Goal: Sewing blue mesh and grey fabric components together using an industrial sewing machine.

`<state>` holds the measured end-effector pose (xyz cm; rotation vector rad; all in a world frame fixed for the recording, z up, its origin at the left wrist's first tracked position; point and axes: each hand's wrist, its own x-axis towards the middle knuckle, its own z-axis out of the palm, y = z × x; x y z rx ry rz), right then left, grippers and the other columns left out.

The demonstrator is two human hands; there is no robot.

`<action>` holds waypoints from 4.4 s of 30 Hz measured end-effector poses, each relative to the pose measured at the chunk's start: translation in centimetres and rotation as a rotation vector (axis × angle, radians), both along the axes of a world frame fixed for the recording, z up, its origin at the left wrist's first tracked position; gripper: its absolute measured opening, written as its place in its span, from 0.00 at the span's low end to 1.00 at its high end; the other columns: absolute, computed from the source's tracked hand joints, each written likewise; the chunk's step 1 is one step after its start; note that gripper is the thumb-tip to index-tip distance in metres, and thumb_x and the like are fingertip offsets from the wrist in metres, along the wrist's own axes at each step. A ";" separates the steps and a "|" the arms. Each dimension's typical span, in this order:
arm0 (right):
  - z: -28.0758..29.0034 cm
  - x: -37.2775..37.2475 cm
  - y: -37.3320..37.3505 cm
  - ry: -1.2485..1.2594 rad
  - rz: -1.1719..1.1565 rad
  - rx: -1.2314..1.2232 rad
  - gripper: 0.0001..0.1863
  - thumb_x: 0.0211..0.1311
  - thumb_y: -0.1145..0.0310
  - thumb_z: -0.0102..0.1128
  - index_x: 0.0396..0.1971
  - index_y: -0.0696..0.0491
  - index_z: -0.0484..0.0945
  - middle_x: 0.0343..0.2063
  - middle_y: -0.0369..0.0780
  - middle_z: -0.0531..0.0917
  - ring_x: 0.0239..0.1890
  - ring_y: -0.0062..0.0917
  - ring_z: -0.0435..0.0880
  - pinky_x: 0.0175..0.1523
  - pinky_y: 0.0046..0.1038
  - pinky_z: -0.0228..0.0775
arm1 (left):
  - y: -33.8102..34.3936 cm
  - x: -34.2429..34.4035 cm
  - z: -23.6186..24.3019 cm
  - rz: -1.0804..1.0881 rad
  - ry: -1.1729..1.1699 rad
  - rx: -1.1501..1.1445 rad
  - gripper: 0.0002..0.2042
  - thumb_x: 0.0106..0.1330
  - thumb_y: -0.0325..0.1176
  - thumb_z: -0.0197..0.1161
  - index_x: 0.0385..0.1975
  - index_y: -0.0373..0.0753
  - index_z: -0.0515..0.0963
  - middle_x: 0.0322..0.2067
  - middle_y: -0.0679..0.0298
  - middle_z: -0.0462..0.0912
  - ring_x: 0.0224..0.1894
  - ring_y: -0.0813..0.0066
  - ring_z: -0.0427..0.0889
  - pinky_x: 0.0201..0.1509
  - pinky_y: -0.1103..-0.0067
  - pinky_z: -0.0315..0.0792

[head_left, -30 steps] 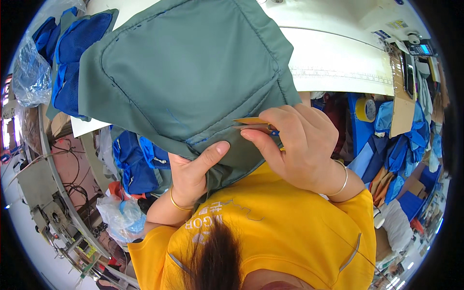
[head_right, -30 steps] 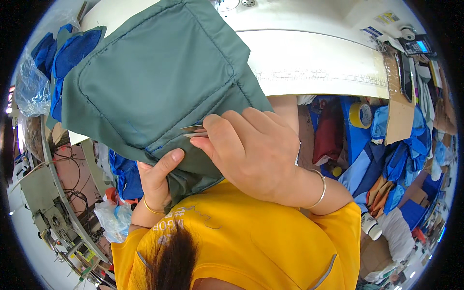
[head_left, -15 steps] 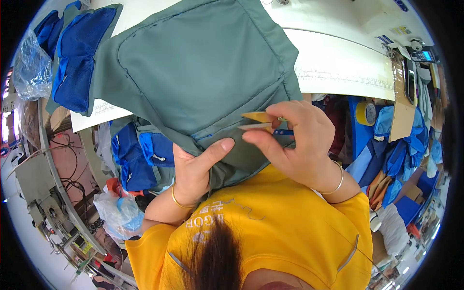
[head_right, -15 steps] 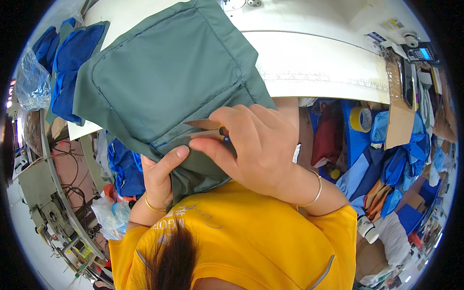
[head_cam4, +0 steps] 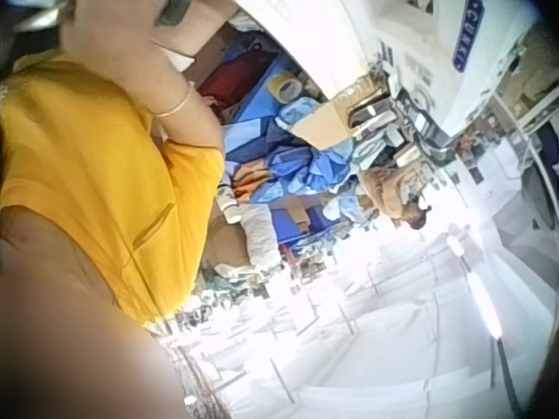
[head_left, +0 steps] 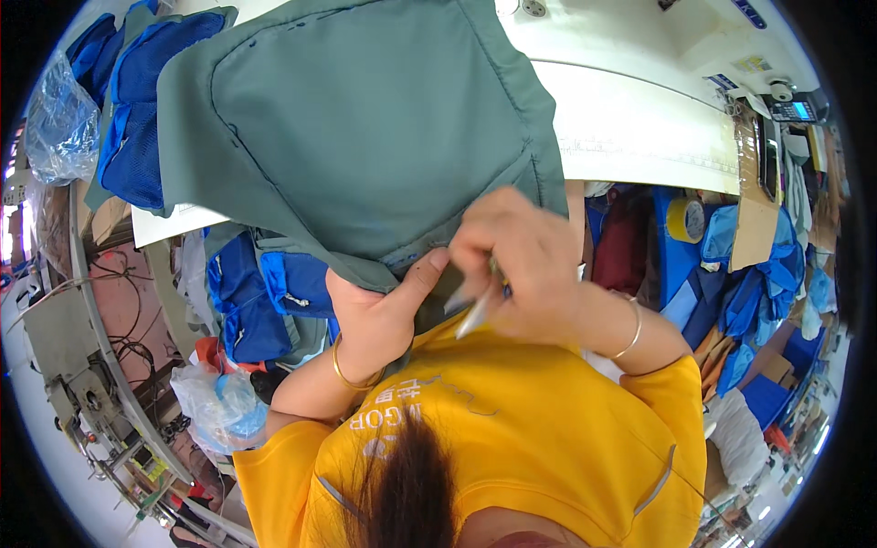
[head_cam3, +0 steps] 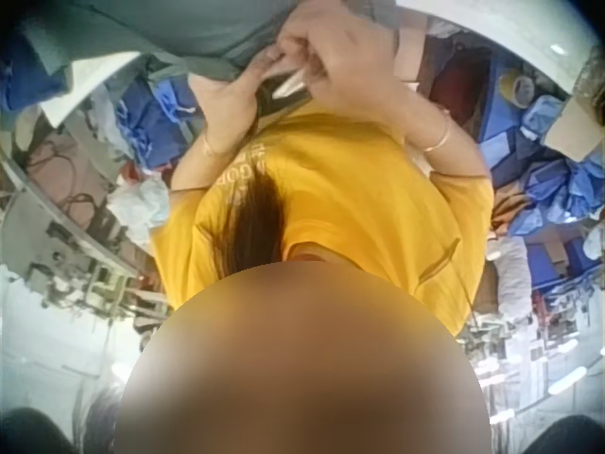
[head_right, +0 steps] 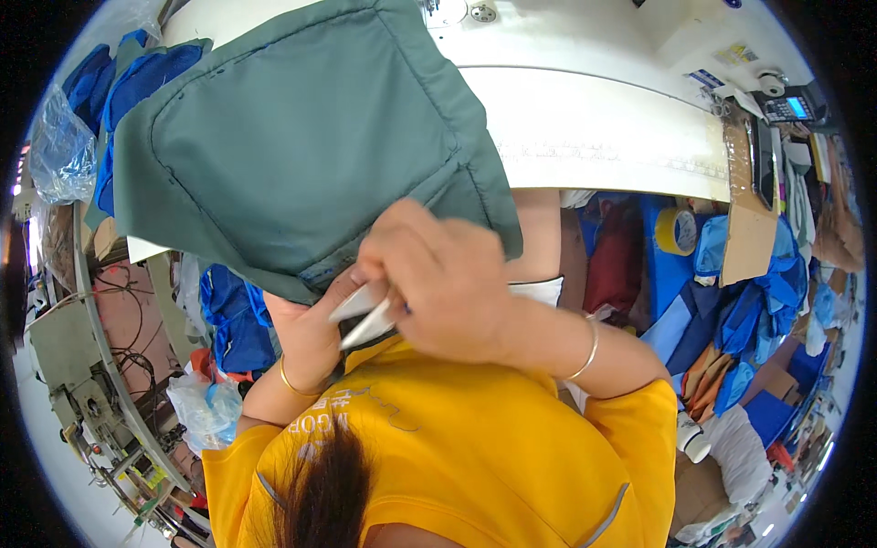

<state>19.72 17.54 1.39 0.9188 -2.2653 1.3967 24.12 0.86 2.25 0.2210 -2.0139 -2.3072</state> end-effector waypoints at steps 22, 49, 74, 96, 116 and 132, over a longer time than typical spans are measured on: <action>0.9 -0.6 2.3 0.169 -0.256 0.302 0.17 0.50 0.61 0.76 0.37 0.51 0.80 0.24 0.32 0.80 0.22 0.26 0.77 0.26 0.29 0.65 | -0.9 -1.6 0.8 -0.106 -0.198 0.363 0.20 0.61 0.16 0.67 0.54 0.30 0.77 0.49 0.59 0.86 0.49 0.72 0.84 0.57 0.76 0.76; 1.4 -0.4 1.2 0.261 -0.113 0.320 0.14 0.51 0.78 0.72 0.38 0.55 0.82 0.31 0.40 0.83 0.26 0.32 0.81 0.26 0.27 0.69 | 0.1 -0.8 0.4 -0.092 -0.035 -0.132 0.11 0.61 0.19 0.69 0.44 0.32 0.83 0.40 0.64 0.88 0.42 0.78 0.84 0.50 0.79 0.76; 1.0 -1.6 3.4 0.103 -0.173 0.287 0.20 0.50 0.63 0.77 0.41 0.51 0.77 0.26 0.35 0.80 0.25 0.30 0.81 0.28 0.30 0.71 | -1.0 -2.4 1.0 -0.115 -0.317 0.411 0.18 0.61 0.16 0.65 0.52 0.31 0.78 0.46 0.59 0.86 0.48 0.72 0.85 0.56 0.76 0.76; 3.0 -1.7 2.5 -0.462 -0.065 -0.368 0.14 0.59 0.65 0.74 0.37 0.54 0.78 0.29 0.37 0.82 0.30 0.26 0.85 0.34 0.22 0.74 | -0.7 -2.4 0.6 -0.146 -0.282 0.380 0.18 0.61 0.15 0.65 0.52 0.31 0.78 0.47 0.60 0.86 0.48 0.74 0.84 0.55 0.77 0.75; 3.1 0.2 1.5 0.254 -0.286 0.557 0.28 0.53 0.62 0.73 0.55 0.53 0.82 0.31 0.34 0.81 0.24 0.26 0.73 0.27 0.26 0.65 | -0.3 -1.3 1.2 -0.053 -0.078 0.234 0.17 0.62 0.16 0.65 0.52 0.31 0.78 0.49 0.61 0.86 0.49 0.74 0.83 0.58 0.78 0.73; 2.5 0.8 0.6 0.239 -0.362 0.533 0.25 0.59 0.62 0.70 0.55 0.56 0.81 0.32 0.36 0.81 0.25 0.26 0.75 0.27 0.26 0.67 | 0.0 -1.2 1.4 -0.004 -0.132 0.321 0.18 0.62 0.16 0.65 0.53 0.32 0.77 0.49 0.61 0.86 0.49 0.74 0.83 0.57 0.77 0.73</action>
